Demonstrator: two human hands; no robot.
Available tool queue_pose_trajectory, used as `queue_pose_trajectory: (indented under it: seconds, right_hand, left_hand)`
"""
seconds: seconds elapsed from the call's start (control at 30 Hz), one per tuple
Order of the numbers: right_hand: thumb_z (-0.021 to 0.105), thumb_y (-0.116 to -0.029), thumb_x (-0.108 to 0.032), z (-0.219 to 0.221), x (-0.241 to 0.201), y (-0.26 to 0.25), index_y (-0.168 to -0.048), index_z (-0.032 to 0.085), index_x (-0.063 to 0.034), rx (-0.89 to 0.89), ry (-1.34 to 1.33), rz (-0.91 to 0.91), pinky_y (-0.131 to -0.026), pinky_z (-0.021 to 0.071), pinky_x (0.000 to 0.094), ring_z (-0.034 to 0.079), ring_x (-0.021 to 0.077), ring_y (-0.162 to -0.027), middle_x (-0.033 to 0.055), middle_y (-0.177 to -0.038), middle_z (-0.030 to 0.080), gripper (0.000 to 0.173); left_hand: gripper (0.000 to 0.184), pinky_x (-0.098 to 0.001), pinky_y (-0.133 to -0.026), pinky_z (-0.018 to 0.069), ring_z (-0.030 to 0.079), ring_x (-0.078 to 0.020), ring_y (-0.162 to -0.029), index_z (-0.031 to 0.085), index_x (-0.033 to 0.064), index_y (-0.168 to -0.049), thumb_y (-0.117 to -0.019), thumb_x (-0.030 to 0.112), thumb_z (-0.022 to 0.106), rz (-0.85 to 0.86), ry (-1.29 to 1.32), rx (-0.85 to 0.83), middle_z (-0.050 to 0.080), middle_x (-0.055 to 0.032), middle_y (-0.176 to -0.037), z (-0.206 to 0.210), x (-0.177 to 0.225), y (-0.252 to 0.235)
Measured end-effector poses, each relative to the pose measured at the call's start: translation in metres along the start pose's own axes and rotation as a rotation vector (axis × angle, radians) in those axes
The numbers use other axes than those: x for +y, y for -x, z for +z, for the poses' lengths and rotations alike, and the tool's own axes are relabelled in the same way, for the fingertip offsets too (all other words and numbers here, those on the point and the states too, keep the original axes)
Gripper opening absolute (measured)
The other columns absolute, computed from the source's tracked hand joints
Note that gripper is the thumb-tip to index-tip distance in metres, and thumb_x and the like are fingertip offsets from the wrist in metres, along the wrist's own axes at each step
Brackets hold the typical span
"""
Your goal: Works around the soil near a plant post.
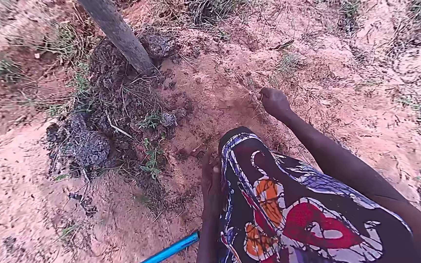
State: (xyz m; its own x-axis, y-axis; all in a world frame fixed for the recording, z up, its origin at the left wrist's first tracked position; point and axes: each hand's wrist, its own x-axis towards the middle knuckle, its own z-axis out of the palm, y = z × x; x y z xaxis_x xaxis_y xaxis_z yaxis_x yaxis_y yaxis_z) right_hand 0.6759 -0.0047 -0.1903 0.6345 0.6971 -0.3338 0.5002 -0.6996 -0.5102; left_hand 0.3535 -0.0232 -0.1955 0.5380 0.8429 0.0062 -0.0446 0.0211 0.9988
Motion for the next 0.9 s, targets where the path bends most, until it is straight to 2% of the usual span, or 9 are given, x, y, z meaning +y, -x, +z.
queue_pose_trajectory:
  seconds: [0.03, 0.1, 0.17, 0.23, 0.3, 0.4, 0.53, 0.8, 0.9]
  right_hand:
    - [0.044, -0.1109, -0.02, -0.003, 0.011, 0.0, -0.121, 0.066, 0.004, 0.05, -0.085, 0.004, -0.091, 0.0469, 0.0686, 0.065, 0.0487, -0.108, 0.0308, -0.111, 0.068, 0.034]
    - [0.047, -0.11, -0.019, -0.005, 0.024, 0.004, -0.114, 0.066, 0.0053, 0.213, -0.273, -0.037, -0.08, 0.0494, 0.0576, 0.064, 0.0357, -0.084, 0.0231, -0.093, 0.066, 0.031]
    - [0.048, -0.1085, -0.017, -0.005, 0.022, 0.013, -0.11, 0.064, 0.0074, 0.455, -0.391, -0.191, -0.071, 0.0486, 0.0416, 0.057, 0.0199, -0.069, 0.0147, -0.083, 0.062, 0.03]
    - [0.047, -0.109, -0.016, -0.005, 0.018, 0.023, -0.112, 0.065, 0.0087, 0.586, -0.388, -0.348, -0.07, 0.0511, 0.0348, 0.058, 0.0151, -0.069, 0.0139, -0.084, 0.064, 0.031]
    - [0.047, -0.1087, -0.017, 0.008, 0.019, 0.033, -0.11, 0.066, 0.0083, 0.486, -0.325, -0.368, -0.068, 0.0524, 0.0413, 0.061, 0.0211, -0.067, 0.0161, -0.08, 0.065, 0.032]
    - [0.049, -0.1101, -0.016, 0.04, 0.023, 0.064, -0.113, 0.065, 0.0064, 0.079, -0.242, -0.224, -0.068, 0.0508, 0.0513, 0.061, 0.0316, -0.068, 0.0198, -0.079, 0.063, 0.027]
    - [0.048, -0.1093, -0.017, 0.067, 0.026, 0.105, -0.133, 0.065, -0.0007, -0.194, -0.089, -0.016, -0.101, 0.0482, 0.0595, 0.067, 0.0432, -0.115, 0.0268, -0.121, 0.07, 0.033]
    - [0.061, -0.0905, 0.005, 0.001, 0.03, 0.083, -0.133, 0.062, -0.0048, -0.076, 0.01, 0.027, -0.083, 0.0503, 0.0675, 0.062, 0.048, -0.11, 0.0258, -0.147, 0.05, 0.043]
    - [0.062, -0.0945, -0.005, -0.018, 0.012, 0.088, -0.138, 0.057, 0.0007, 0.278, 0.1, -0.14, -0.103, 0.0379, 0.0736, 0.044, 0.0571, -0.135, 0.0295, -0.158, 0.038, 0.045]
  left_hand:
    - [0.078, -0.0202, -0.116, 0.0386, 0.046, -0.0002, -0.138, 0.022, -0.0132, -0.154, -0.109, 0.048, 0.04, 0.009, 0.098, -0.142, 0.04, -0.0158, -0.159, 0.003, 0.016, 0.002]
    - [0.067, -0.0234, -0.115, 0.0384, 0.05, -0.0047, -0.134, 0.043, -0.0145, -0.144, -0.1061, 0.04, 0.052, -0.01, 0.123, -0.358, 0.052, -0.0147, -0.148, 0.011, 0.054, 0.015]
    - [0.028, -0.0264, -0.095, 0.0493, 0.065, -0.0137, -0.102, 0.068, -0.0177, -0.111, -0.0948, 0.005, 0.061, -0.14, -0.115, -0.524, 0.071, -0.0215, -0.112, 0.03, 0.106, 0.018]
    - [0.014, -0.0206, -0.068, 0.0527, 0.064, -0.0113, -0.068, 0.067, -0.0117, -0.091, -0.0945, -0.001, 0.059, 0.069, -0.137, -0.626, 0.067, -0.0169, -0.076, 0.043, 0.064, 0.037]
    - [0.014, -0.0255, -0.058, 0.0516, 0.062, -0.0144, -0.059, 0.065, -0.009, -0.09, -0.0945, 0.002, 0.059, 0.121, -0.176, -0.631, 0.063, -0.0138, -0.067, 0.04, 0.037, 0.053]
    - [0.014, -0.041, -0.059, 0.0571, 0.07, -0.0281, -0.065, 0.071, -0.0049, -0.094, -0.0927, 0.007, 0.064, 0.144, -0.439, -0.666, 0.069, -0.0172, -0.074, 0.029, 0.042, 0.06]
    - [0.025, -0.0519, -0.07, 0.0599, 0.074, -0.038, -0.079, 0.072, -0.0035, -0.117, -0.0963, 0.006, 0.062, -0.021, -0.497, -0.809, 0.073, -0.0229, -0.093, 0.031, 0.018, 0.091]
    - [0.029, -0.0564, -0.086, 0.0563, 0.071, -0.0417, -0.097, 0.062, -0.0048, -0.127, -0.1049, 0.01, 0.051, -0.306, -0.404, -0.924, 0.07, -0.0266, -0.106, 0.061, 0.013, 0.09]
    - [0.027, -0.0554, -0.083, 0.057, 0.072, -0.0415, -0.092, 0.065, -0.0092, -0.121, -0.0993, 0.004, 0.057, -0.247, -0.322, -0.828, 0.071, -0.0277, -0.1, 0.062, 0.016, 0.09]
